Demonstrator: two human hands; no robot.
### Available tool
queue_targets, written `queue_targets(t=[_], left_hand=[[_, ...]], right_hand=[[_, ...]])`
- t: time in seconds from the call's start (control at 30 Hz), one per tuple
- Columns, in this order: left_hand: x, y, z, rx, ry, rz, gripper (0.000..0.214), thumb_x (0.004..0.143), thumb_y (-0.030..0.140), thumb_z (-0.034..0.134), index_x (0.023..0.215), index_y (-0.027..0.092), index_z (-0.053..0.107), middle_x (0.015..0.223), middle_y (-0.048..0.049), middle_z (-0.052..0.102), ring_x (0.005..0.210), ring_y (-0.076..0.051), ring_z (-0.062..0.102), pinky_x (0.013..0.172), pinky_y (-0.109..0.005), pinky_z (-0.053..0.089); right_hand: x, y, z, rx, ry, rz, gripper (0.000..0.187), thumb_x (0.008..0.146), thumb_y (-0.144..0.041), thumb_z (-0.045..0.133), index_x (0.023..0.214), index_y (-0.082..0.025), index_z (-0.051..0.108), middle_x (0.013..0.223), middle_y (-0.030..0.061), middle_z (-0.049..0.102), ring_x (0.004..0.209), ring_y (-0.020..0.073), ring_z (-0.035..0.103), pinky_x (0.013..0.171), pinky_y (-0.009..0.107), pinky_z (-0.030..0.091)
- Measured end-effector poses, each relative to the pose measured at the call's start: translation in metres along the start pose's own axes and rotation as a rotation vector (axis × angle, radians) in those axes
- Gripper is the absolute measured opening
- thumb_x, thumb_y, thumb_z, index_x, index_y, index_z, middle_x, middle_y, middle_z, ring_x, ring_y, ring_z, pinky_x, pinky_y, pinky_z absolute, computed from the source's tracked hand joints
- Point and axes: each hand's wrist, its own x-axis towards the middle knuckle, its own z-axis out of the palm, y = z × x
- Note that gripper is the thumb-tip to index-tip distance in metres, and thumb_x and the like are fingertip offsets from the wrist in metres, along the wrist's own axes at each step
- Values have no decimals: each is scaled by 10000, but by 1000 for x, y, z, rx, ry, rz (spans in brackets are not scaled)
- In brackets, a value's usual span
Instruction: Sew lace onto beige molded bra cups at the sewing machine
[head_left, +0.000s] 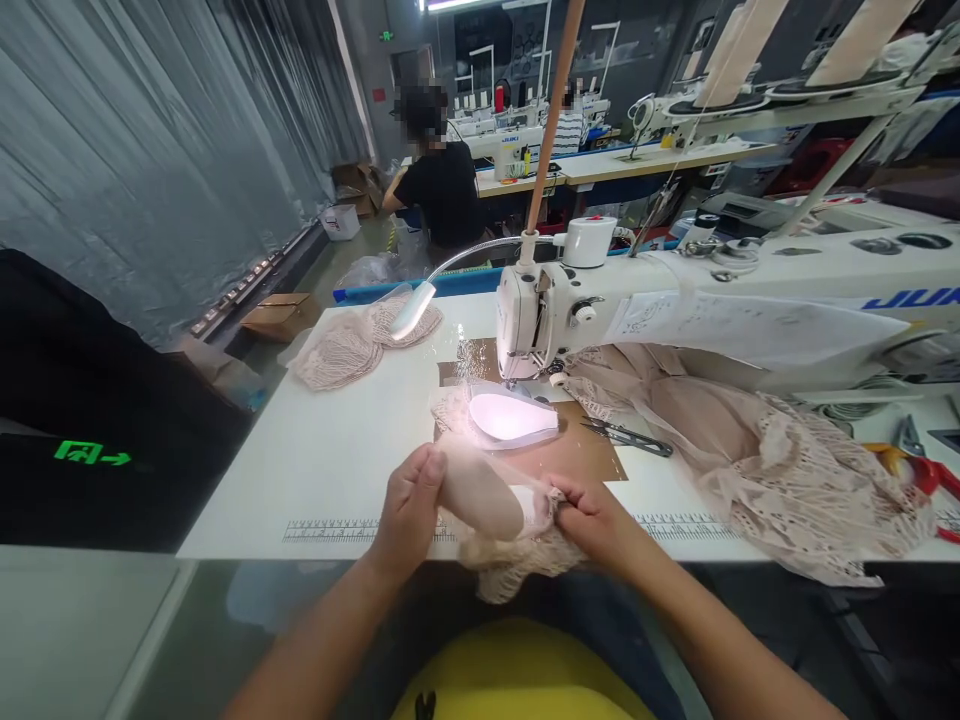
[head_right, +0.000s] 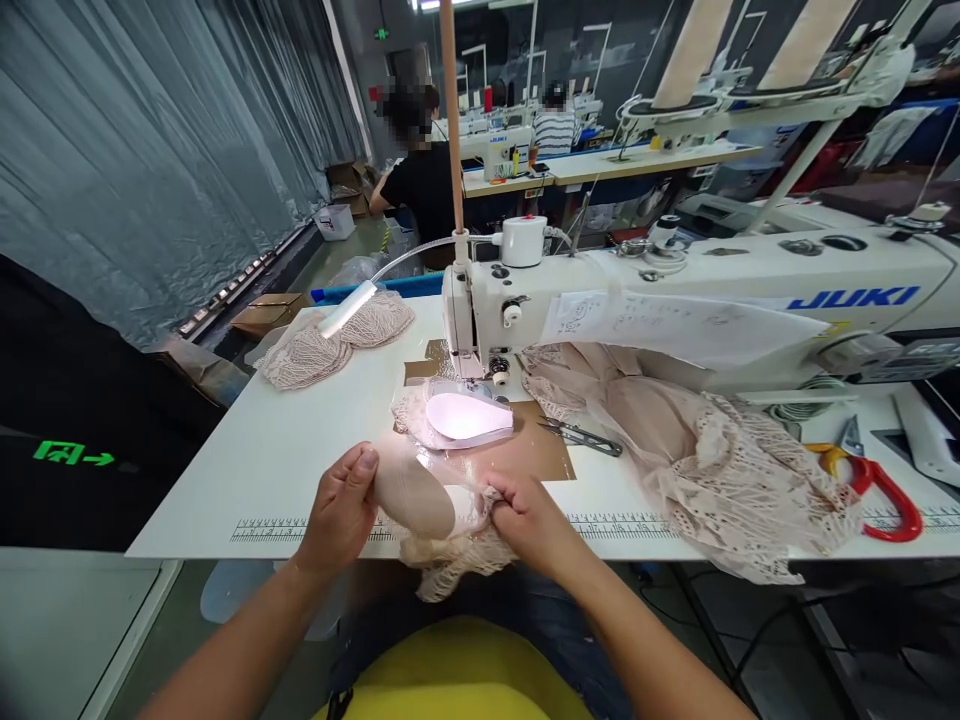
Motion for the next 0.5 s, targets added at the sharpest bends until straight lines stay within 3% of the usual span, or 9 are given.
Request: queue_targets(t=[0.1, 0.17, 0.27, 0.3, 0.37, 0.43, 0.5], left_hand=[[-1, 2, 0, -96, 4, -70, 343, 905, 475, 489, 744, 173, 477, 662, 33, 420, 601, -92, 378, 558, -198, 346], [-3, 7, 3, -42, -32, -87, 351, 911, 469, 479, 728, 170, 461, 653, 35, 416, 597, -90, 388, 554, -196, 349], [-2, 15, 15, 168, -259, -64, 382, 919, 459, 455, 677, 164, 439, 650, 26, 424, 587, -90, 404, 538, -200, 349], [0, 18, 19, 247, -348, -29, 388, 925, 451, 440, 664, 164, 439, 644, 24, 427, 577, -91, 406, 530, -203, 346], [8, 23, 27, 426, -467, 100, 379, 942, 420, 398, 671, 164, 467, 635, 16, 446, 575, -101, 424, 542, -217, 363], [23, 25, 31, 661, -483, 287, 335, 947, 384, 380, 744, 163, 528, 712, -17, 524, 664, -134, 491, 624, -249, 410], [43, 21, 29, 931, -465, 444, 258, 926, 370, 428, 887, 167, 582, 922, -72, 596, 842, -192, 546, 734, -300, 440]], right_hand=[[-7, 11, -24, 34, 16, 52, 128, 751, -196, 480, 645, -194, 552, 624, -20, 533, 606, 134, 486, 583, 250, 385], [-9, 10, -31, 163, 94, 47, 91, 767, -251, 561, 820, -206, 621, 821, 15, 623, 762, 161, 561, 700, 277, 440], [-10, -2, -23, 485, 2, -38, 507, 713, -446, 706, 1149, -229, 566, 1164, 82, 598, 1042, 217, 556, 875, 339, 440], [-9, -6, -17, 572, -93, -52, 588, 665, -481, 749, 1155, -217, 560, 1129, 87, 611, 1022, 223, 567, 858, 341, 450], [-8, -12, -4, 688, -263, -21, 508, 674, -484, 754, 1049, -179, 596, 949, 61, 647, 872, 196, 601, 758, 310, 469], [-8, -14, 5, 742, -338, -22, 413, 716, -468, 730, 949, -143, 623, 833, 38, 639, 762, 160, 593, 690, 269, 456], [-10, -12, 8, 755, -359, -49, 388, 739, -457, 715, 922, -123, 640, 814, 35, 632, 743, 143, 580, 678, 245, 442]])
